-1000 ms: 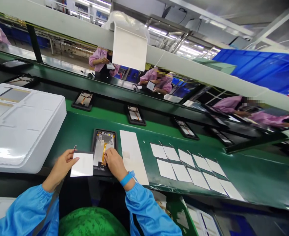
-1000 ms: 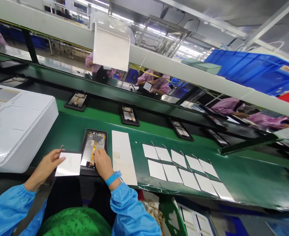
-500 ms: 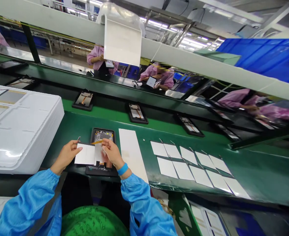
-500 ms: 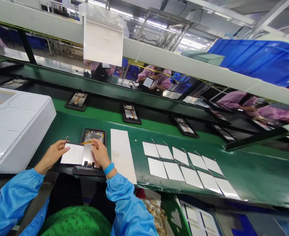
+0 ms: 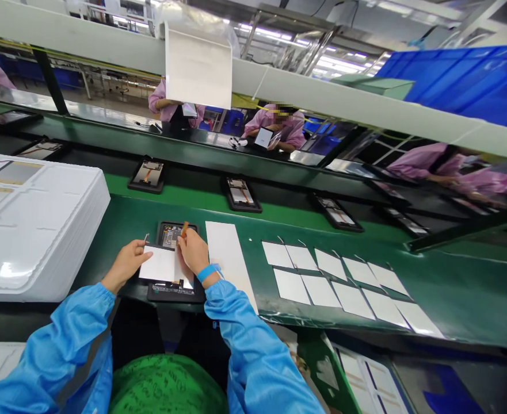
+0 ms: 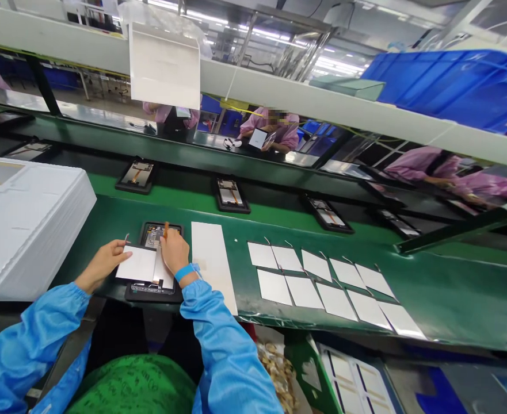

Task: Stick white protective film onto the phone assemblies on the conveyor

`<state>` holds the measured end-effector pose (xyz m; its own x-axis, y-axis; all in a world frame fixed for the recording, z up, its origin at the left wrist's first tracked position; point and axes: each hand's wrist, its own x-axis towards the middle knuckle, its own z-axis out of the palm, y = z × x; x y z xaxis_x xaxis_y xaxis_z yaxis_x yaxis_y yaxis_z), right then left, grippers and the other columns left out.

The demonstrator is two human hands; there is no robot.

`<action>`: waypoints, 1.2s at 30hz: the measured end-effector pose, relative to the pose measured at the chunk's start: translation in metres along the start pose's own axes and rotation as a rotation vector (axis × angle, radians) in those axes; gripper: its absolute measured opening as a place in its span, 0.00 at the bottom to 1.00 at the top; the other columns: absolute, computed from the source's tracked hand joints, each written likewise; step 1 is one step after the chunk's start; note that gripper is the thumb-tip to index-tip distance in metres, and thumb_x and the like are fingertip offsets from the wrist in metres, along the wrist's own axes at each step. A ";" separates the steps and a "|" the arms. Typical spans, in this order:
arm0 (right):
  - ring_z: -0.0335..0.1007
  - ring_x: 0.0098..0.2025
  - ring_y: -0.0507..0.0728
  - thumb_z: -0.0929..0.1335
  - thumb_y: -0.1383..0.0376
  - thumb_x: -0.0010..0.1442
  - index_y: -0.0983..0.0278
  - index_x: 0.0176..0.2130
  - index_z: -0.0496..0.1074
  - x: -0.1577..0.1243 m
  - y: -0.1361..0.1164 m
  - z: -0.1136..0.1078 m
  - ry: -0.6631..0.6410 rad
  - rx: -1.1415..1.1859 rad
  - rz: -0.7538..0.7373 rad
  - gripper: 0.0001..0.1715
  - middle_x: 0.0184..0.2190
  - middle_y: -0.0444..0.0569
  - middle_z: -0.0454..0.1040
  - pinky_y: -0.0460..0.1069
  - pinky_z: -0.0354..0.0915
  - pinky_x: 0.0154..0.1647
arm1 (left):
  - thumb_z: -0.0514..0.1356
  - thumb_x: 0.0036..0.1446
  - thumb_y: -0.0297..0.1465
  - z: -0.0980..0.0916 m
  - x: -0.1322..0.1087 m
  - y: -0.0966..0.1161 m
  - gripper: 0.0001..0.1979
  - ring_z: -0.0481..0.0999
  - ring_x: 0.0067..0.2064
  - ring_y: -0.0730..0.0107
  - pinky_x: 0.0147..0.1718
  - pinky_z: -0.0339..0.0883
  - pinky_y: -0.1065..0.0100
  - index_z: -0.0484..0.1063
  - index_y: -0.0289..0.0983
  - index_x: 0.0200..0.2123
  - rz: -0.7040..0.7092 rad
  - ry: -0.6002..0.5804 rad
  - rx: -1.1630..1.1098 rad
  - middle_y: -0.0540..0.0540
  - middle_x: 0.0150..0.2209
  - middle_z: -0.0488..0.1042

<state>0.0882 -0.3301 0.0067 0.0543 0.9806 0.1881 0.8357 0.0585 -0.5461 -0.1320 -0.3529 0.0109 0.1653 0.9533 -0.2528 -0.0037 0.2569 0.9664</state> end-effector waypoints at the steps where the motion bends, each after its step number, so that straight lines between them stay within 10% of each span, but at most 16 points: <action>1: 0.72 0.37 0.57 0.67 0.64 0.63 0.62 0.39 0.69 0.002 0.006 -0.003 -0.013 0.052 0.022 0.03 0.36 0.49 0.75 0.49 0.65 0.40 | 0.71 0.42 0.43 0.008 0.004 0.000 0.30 0.80 0.31 0.62 0.32 0.70 0.65 0.69 0.33 0.45 0.003 -0.016 0.005 0.45 0.32 0.80; 13: 0.73 0.36 0.56 0.65 0.59 0.60 0.62 0.41 0.73 -0.048 0.053 -0.055 0.041 0.512 0.153 0.12 0.34 0.48 0.76 0.51 0.69 0.41 | 0.71 0.41 0.40 0.046 0.023 0.004 0.26 0.80 0.31 0.61 0.31 0.70 0.63 0.69 0.34 0.41 0.007 -0.044 0.104 0.43 0.31 0.80; 36: 0.74 0.41 0.57 0.64 0.62 0.63 0.61 0.42 0.74 -0.066 0.041 -0.042 -0.063 0.462 0.068 0.11 0.41 0.48 0.78 0.52 0.68 0.44 | 0.67 0.47 0.33 0.052 0.026 -0.004 0.18 0.80 0.31 0.62 0.29 0.70 0.66 0.68 0.35 0.40 0.021 -0.001 0.261 0.45 0.30 0.80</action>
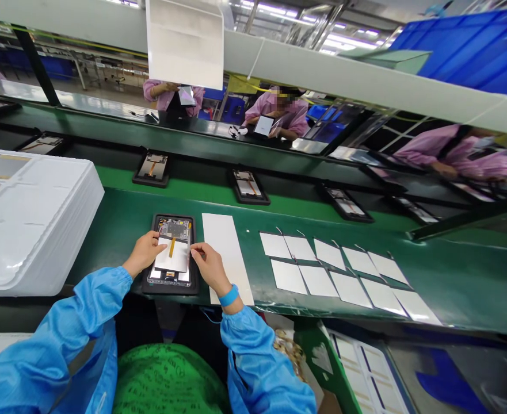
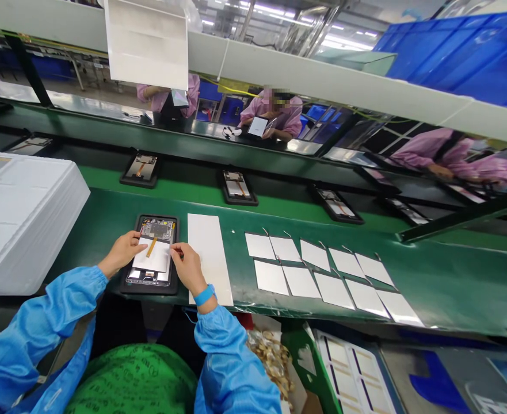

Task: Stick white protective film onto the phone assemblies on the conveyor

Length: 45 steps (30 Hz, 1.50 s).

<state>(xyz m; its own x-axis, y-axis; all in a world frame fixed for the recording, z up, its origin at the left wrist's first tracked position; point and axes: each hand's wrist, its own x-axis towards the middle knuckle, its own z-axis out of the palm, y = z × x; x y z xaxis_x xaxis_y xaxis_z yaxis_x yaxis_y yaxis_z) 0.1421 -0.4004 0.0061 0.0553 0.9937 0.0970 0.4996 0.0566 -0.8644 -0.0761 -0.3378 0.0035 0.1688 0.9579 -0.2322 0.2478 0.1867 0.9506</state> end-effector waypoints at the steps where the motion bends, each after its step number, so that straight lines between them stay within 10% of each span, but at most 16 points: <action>1: 0.74 0.42 0.57 0.64 0.62 0.63 0.61 0.42 0.74 0.000 0.000 0.000 0.002 -0.004 -0.004 0.11 0.41 0.48 0.78 0.52 0.68 0.44 | 0.67 0.47 0.33 0.000 0.000 -0.001 0.18 0.80 0.31 0.62 0.29 0.70 0.66 0.68 0.34 0.41 0.003 0.004 0.005 0.45 0.30 0.80; 34: 0.72 0.44 0.57 0.71 0.69 0.59 0.58 0.48 0.76 -0.009 -0.014 0.012 -0.151 -0.316 -0.130 0.16 0.48 0.48 0.71 0.52 0.68 0.46 | 0.62 0.55 0.32 -0.003 -0.011 0.012 0.04 0.75 0.38 0.61 0.36 0.63 0.67 0.72 0.38 0.34 0.172 0.061 0.648 0.45 0.34 0.74; 45: 0.71 0.47 0.60 0.70 0.70 0.59 0.58 0.47 0.75 -0.009 -0.013 0.017 -0.147 -0.377 -0.138 0.15 0.50 0.50 0.70 0.53 0.69 0.46 | 0.62 0.58 0.43 -0.007 -0.014 0.013 0.24 0.76 0.45 0.53 0.41 0.65 0.63 0.68 0.38 0.54 0.188 0.074 0.977 0.37 0.48 0.73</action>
<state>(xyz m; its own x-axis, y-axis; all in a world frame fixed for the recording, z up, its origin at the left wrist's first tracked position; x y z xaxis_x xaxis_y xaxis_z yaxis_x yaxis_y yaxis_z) 0.1204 -0.4082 0.0080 -0.1442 0.9840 0.1045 0.7762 0.1780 -0.6048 -0.0823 -0.3472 0.0201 0.2343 0.9709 -0.0501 0.9048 -0.1990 0.3765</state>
